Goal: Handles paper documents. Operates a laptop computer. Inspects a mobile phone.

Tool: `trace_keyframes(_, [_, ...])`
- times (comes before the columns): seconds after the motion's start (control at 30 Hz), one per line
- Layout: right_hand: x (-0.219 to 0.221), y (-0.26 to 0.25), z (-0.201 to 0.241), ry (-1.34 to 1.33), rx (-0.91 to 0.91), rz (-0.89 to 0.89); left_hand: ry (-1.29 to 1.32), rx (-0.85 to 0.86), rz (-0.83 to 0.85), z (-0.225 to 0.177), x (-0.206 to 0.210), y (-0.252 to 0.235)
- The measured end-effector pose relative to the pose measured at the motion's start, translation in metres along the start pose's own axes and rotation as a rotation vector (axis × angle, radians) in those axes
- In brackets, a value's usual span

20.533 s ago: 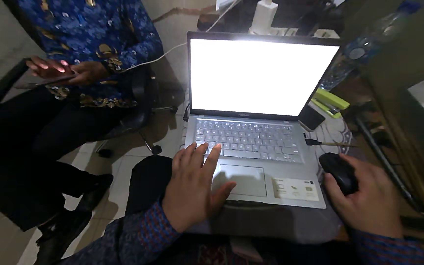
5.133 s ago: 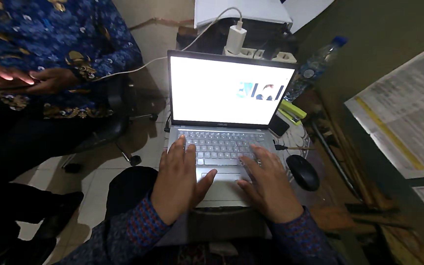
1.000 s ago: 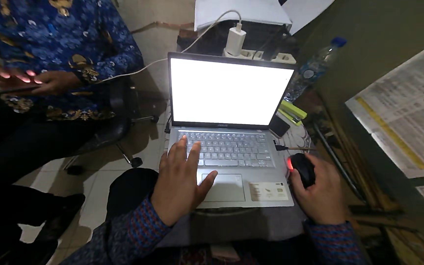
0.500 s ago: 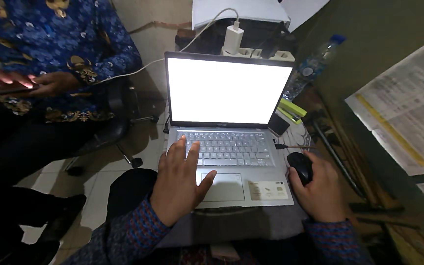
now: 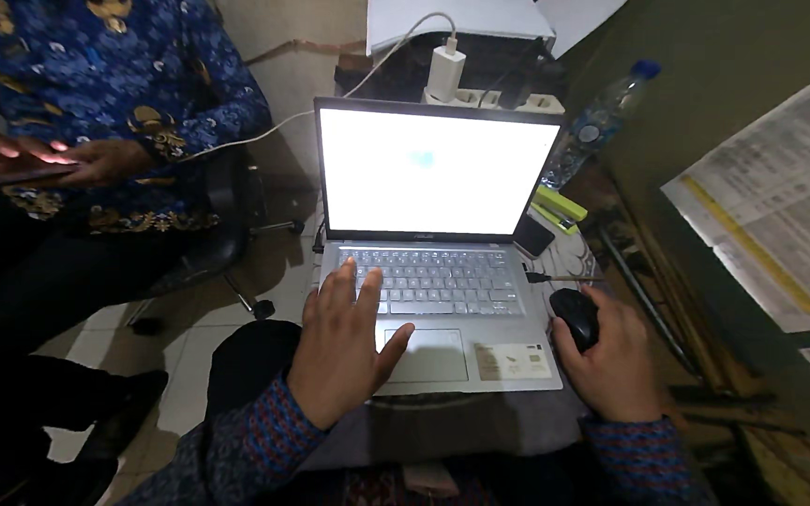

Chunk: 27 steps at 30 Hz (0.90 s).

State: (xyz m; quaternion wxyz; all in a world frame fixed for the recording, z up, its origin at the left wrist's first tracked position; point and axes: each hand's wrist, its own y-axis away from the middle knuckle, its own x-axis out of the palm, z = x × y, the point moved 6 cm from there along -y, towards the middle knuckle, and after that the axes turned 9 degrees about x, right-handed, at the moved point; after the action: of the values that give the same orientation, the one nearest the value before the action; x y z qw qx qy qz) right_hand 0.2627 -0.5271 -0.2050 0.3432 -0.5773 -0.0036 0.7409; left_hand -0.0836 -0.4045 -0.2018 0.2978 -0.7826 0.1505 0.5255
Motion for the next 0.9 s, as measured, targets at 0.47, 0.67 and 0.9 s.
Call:
trace_keyframes(0.47, [-0.0002, -0.0008, -0.0006, 0.01, 0.002, 0.006, 0.003, -0.002, 0.007, 0.0002, 0.0002, -0.0004])
trace_keyframes(0.67, [0.0006, -0.0005, -0.0015, 0.001, -0.003, -0.001, -0.006, -0.006, 0.016, -0.0001, 0.0004, -0.0007])
trace_keyframes(0.9, [0.0003, -0.0003, -0.0006, 0.0, 0.004, -0.001, -0.009, -0.002, 0.016, -0.0002, 0.0004, -0.0009])
